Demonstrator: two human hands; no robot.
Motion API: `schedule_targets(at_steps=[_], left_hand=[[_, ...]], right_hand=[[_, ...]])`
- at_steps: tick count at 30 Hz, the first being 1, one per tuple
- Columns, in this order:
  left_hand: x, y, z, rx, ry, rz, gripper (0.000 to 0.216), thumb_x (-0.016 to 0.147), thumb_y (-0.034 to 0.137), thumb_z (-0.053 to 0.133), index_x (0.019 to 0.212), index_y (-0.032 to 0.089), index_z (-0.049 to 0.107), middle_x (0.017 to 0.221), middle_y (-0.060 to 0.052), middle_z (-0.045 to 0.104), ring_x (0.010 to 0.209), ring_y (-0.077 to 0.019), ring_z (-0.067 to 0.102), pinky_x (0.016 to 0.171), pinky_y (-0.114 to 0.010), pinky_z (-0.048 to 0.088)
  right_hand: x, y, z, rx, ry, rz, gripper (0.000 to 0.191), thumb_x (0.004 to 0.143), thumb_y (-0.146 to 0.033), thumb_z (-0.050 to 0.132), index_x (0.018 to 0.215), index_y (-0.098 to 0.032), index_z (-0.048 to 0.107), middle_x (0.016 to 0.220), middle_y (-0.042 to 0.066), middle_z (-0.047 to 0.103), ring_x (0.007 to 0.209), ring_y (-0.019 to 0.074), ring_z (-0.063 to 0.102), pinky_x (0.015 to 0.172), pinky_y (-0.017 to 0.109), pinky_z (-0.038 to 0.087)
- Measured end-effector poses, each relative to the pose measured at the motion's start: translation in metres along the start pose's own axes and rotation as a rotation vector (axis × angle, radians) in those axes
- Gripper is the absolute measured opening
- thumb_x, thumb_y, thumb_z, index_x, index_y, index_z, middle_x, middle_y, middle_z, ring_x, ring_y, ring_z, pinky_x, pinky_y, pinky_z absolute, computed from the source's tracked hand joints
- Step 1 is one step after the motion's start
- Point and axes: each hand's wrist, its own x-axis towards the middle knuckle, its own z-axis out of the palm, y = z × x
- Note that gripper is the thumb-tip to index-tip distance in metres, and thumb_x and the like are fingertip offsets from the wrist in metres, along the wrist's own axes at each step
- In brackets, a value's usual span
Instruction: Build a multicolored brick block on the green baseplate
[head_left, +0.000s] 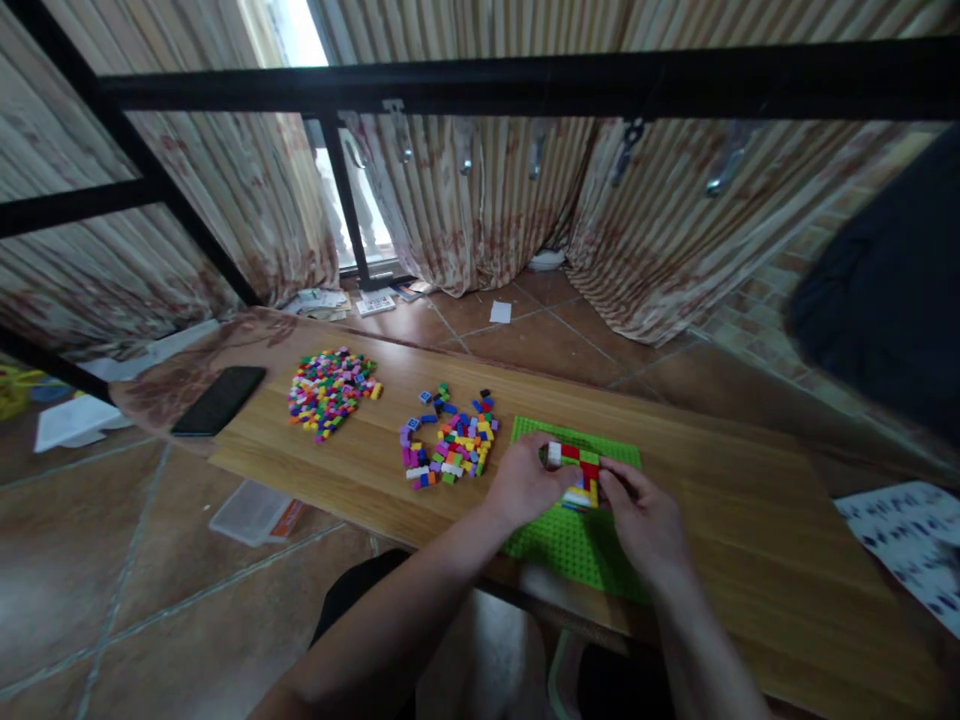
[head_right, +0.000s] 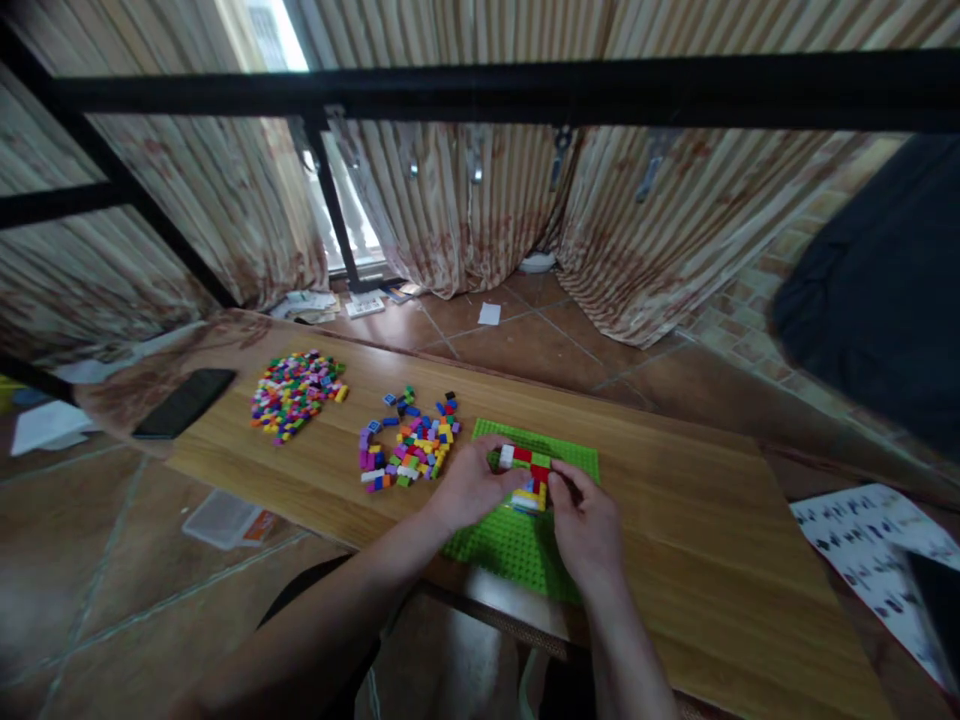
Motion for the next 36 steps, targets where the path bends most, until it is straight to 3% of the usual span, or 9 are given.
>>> schedule_targets(at_steps=[3,9,13,16,19,22,25,30,36], left_hand=[[-0.004,0.002,0.0,0.037,0.014,-0.004,0.028,0.074,0.039,0.068,0.091,0.017,0.069,0.075,-0.002,0.067,0.065,-0.015,0.059,0.06,-0.025,0.045],[-0.003,0.0,-0.018,0.084,0.096,0.03,0.053,0.077,0.054,0.064,0.112,0.015,0.067,0.092,-0.009,0.071,0.075,-0.0198,0.063,0.07,-0.03,0.05],[0.016,-0.012,-0.055,0.035,0.253,0.037,0.033,0.084,0.037,0.058,0.105,0.013,0.069,0.094,-0.009,0.072,0.077,-0.0179,0.064,0.075,-0.031,0.051],[0.03,-0.024,-0.095,-0.01,0.429,-0.041,0.025,0.083,0.025,0.057,0.101,0.012,0.07,0.097,-0.009,0.073,0.082,-0.0174,0.065,0.079,-0.03,0.051],[0.035,-0.036,-0.132,0.114,0.535,-0.135,0.029,0.081,0.021,0.057,0.105,0.011,0.069,0.1,-0.01,0.073,0.088,-0.019,0.066,0.082,-0.03,0.051],[0.034,-0.044,-0.156,0.341,0.559,-0.248,0.032,0.08,0.02,0.056,0.109,0.012,0.069,0.104,-0.01,0.073,0.094,-0.0204,0.066,0.087,-0.03,0.05],[0.035,-0.05,-0.162,0.515,0.511,-0.293,0.036,0.081,0.021,0.056,0.114,0.015,0.068,0.107,-0.01,0.072,0.099,-0.0231,0.066,0.089,-0.033,0.049],[0.043,-0.062,-0.153,0.685,0.391,-0.271,0.034,0.081,0.024,0.058,0.112,0.02,0.071,0.106,-0.011,0.072,0.1,-0.0241,0.065,0.089,-0.032,0.049],[0.045,-0.071,-0.157,0.748,0.389,-0.226,0.031,0.08,0.022,0.055,0.106,0.02,0.072,0.103,-0.011,0.073,0.1,-0.0246,0.066,0.086,-0.032,0.049]], right_hand=[[0.001,0.005,-0.001,-0.006,0.014,0.007,0.039,0.081,-0.049,0.06,0.103,-0.02,0.073,0.097,0.011,0.075,0.081,0.0246,0.071,0.076,0.042,0.057],[0.002,0.002,-0.001,-0.04,0.017,0.046,0.04,0.081,-0.051,0.06,0.103,-0.021,0.073,0.099,0.01,0.075,0.084,0.0255,0.071,0.079,0.043,0.055],[0.002,0.0,-0.002,-0.087,0.023,0.047,0.039,0.081,-0.051,0.058,0.103,-0.022,0.073,0.101,0.01,0.075,0.085,0.0257,0.07,0.081,0.043,0.054],[0.001,-0.003,-0.003,-0.119,0.017,0.039,0.04,0.082,-0.051,0.057,0.104,-0.022,0.072,0.101,0.01,0.075,0.086,0.0262,0.07,0.081,0.043,0.054],[-0.001,-0.008,-0.003,-0.136,0.024,0.027,0.042,0.081,-0.052,0.056,0.103,-0.021,0.073,0.098,0.011,0.075,0.085,0.0268,0.07,0.079,0.042,0.054],[-0.001,-0.013,-0.003,-0.174,0.031,0.02,0.044,0.08,-0.054,0.055,0.102,-0.019,0.073,0.098,0.012,0.075,0.086,0.028,0.07,0.081,0.044,0.052],[-0.001,-0.016,-0.003,-0.194,0.031,0.016,0.045,0.08,-0.053,0.054,0.101,-0.018,0.072,0.101,0.013,0.075,0.089,0.0285,0.07,0.084,0.045,0.051],[-0.002,-0.019,-0.004,-0.157,0.036,0.024,0.042,0.079,-0.052,0.056,0.1,-0.019,0.073,0.1,0.012,0.075,0.089,0.0276,0.069,0.082,0.043,0.052],[-0.002,-0.021,-0.004,-0.156,0.059,0.007,0.041,0.078,-0.053,0.059,0.097,-0.019,0.074,0.095,0.011,0.076,0.084,0.027,0.069,0.078,0.042,0.051]])
